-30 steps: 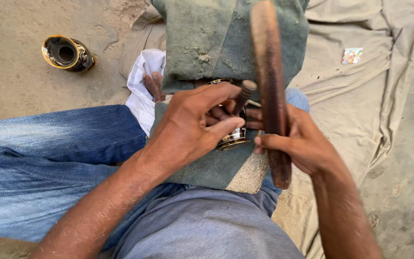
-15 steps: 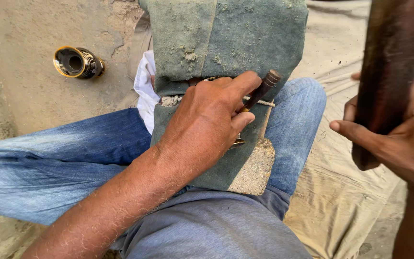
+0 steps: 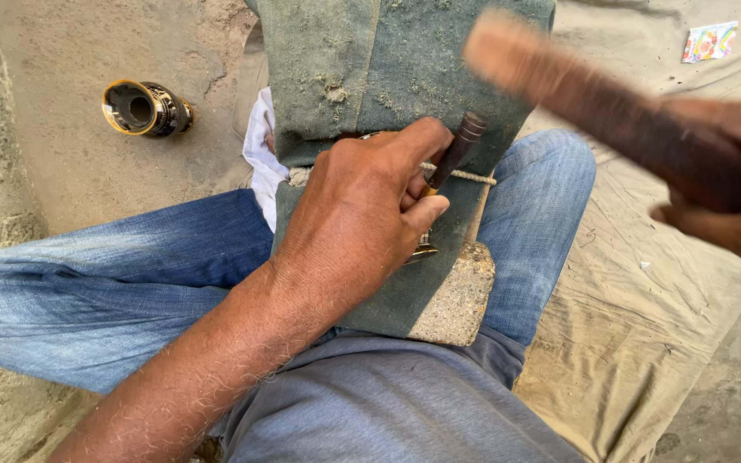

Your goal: The person sits on the ground and repeatedly hammers a small brass vessel using a wooden mallet and a metal punch. The vessel is held steady on a cloth-covered block while the person adjusts its position and continues striking the rim and sides.

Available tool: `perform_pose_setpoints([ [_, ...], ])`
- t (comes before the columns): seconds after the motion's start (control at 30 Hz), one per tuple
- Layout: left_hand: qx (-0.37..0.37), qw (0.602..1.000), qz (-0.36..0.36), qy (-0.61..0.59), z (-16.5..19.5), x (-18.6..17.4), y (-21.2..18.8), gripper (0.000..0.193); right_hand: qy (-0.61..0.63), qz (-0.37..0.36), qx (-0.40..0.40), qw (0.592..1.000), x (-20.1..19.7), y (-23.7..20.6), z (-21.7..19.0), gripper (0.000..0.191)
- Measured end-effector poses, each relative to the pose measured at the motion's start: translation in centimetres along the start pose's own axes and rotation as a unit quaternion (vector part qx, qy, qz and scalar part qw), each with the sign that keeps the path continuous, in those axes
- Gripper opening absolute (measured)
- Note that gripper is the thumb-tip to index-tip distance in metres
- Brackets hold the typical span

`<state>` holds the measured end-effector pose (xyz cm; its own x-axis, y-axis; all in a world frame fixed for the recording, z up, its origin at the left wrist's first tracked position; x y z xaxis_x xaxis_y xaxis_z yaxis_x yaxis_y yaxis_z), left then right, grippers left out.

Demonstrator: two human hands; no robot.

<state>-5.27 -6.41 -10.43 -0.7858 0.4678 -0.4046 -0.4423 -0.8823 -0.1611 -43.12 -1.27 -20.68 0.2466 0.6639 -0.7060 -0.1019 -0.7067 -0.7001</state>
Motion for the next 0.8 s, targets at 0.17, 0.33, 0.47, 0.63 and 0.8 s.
perform_pose_setpoints([
  [0.17, -0.021, 0.999, 0.001, -0.025, -0.4, -0.2, 0.0, 0.034, 0.034, 0.125, -0.209, 0.969, -4.6, -3.6, -8.0, 0.074],
  [0.33, -0.011, 1.0, 0.002, -0.02, -0.3, -0.4, -0.3, 0.033, 0.001, -0.024, 0.122, 0.992, -2.8, -1.9, -6.5, 0.041],
  [0.47, 0.019, 1.0, 0.011, -0.022, -0.1, -0.6, -0.6, 0.035, -0.027, 0.146, -0.242, 0.959, -5.1, -2.1, -9.1, 0.059],
  [0.63, -0.003, 1.0, 0.015, -0.021, -1.0, -0.6, -0.9, 0.033, -0.06, 0.098, -0.108, 0.987, -2.2, 1.1, -2.8, 0.044],
  [0.8, 0.026, 0.998, 0.025, -0.042, -0.8, -1.0, -1.2, 0.036, 0.063, 0.105, -0.141, 0.982, -3.0, 0.1, -2.7, 0.026],
])
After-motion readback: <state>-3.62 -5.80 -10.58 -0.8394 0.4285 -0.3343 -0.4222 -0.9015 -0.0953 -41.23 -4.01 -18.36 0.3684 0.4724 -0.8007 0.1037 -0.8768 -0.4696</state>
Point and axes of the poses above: each hand's wrist, its own y-axis towards the middle knuckle, its own x-axis out of the palm, z = x × y, the point moved 8 cm from there along y, towards the middle knuckle, and after that the axes turned 6 degrees about -y, right-handed, at the moved point
